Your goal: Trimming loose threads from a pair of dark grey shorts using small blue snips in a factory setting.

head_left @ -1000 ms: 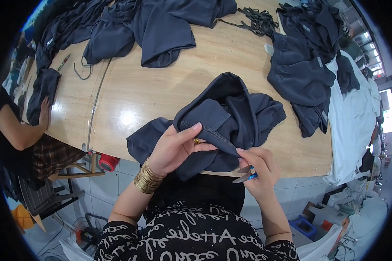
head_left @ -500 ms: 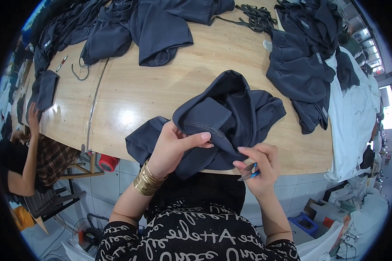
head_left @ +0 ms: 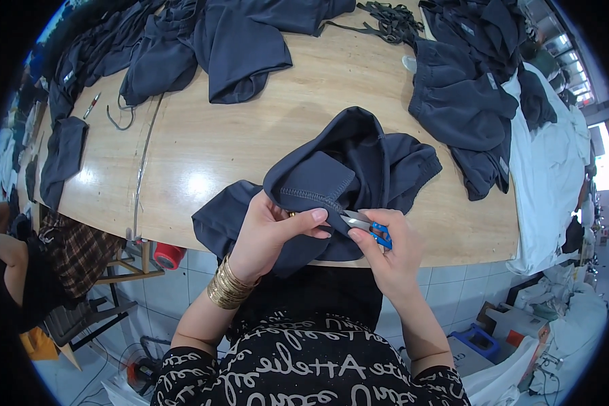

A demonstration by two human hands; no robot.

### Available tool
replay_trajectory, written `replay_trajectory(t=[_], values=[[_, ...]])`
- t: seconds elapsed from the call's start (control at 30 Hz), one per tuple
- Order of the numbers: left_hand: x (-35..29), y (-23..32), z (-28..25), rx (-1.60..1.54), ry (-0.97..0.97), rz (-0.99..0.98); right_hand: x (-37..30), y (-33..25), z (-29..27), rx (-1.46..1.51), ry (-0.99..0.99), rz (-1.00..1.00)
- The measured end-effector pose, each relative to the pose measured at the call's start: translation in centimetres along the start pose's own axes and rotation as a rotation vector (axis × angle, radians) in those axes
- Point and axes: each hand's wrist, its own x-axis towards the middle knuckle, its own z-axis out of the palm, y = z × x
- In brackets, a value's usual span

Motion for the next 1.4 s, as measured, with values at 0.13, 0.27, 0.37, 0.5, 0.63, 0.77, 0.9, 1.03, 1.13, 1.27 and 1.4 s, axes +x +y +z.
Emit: replay_trajectory(t=[0.13, 0.27, 0.37, 0.5, 0.63, 0.77, 0.9, 1.03, 1.13, 1.27, 1.4], values=[[0.0, 0.14, 0.1, 0.01, -0.005, -0.003, 0.22, 0.02, 0.11, -0.033, 0.016, -0.027], [-0.06, 0.17, 0.12, 0.005, 0.006, -0.002, 0.47, -0.21, 0.0, -0.082, 0.012, -0.101], [-0.07, 0.03, 0.04, 0.01, 0.007, 0.001, 0.47, -0.3, -0.01, -0.105, 0.028, -0.118], [-0.08, -0.04, 0.21, 0.017, 0.004, -0.005, 0.41, -0.07, 0.02, -0.112, 0.042, -0.131], [-0.11, 0.01, 0.22, 0.01, 0.004, 0.011, 0.52, -0.15, 0.13, -0.179, 0.063, -0.186], [0.03, -0.35, 0.07, 0.012, -0.005, 0.014, 0.48, 0.01, 0.18, -0.224, 0.086, -0.221], [-0.09, -0.24, 0.22, 0.031, 0.006, 0.019, 0.43, -0.23, 0.09, -0.251, 0.092, -0.223], [-0.12, -0.43, 0.19, 0.033, 0.004, 0.023, 0.47, 0.02, 0.01, -0.262, 0.102, -0.181], [-0.15, -0.36, 0.16, 0.031, 0.003, 0.023, 0.43, 0.34, 0.14, -0.222, 0.146, -0.178], [-0.23, -0.11, 0.31, 0.038, 0.014, 0.005, 0.37, 0.14, -0.05, -0.143, 0.136, -0.142], [-0.29, -0.47, 0.05, 0.08, -0.022, 0.017, 0.57, 0.02, -0.37, -0.146, 0.116, -0.16]])
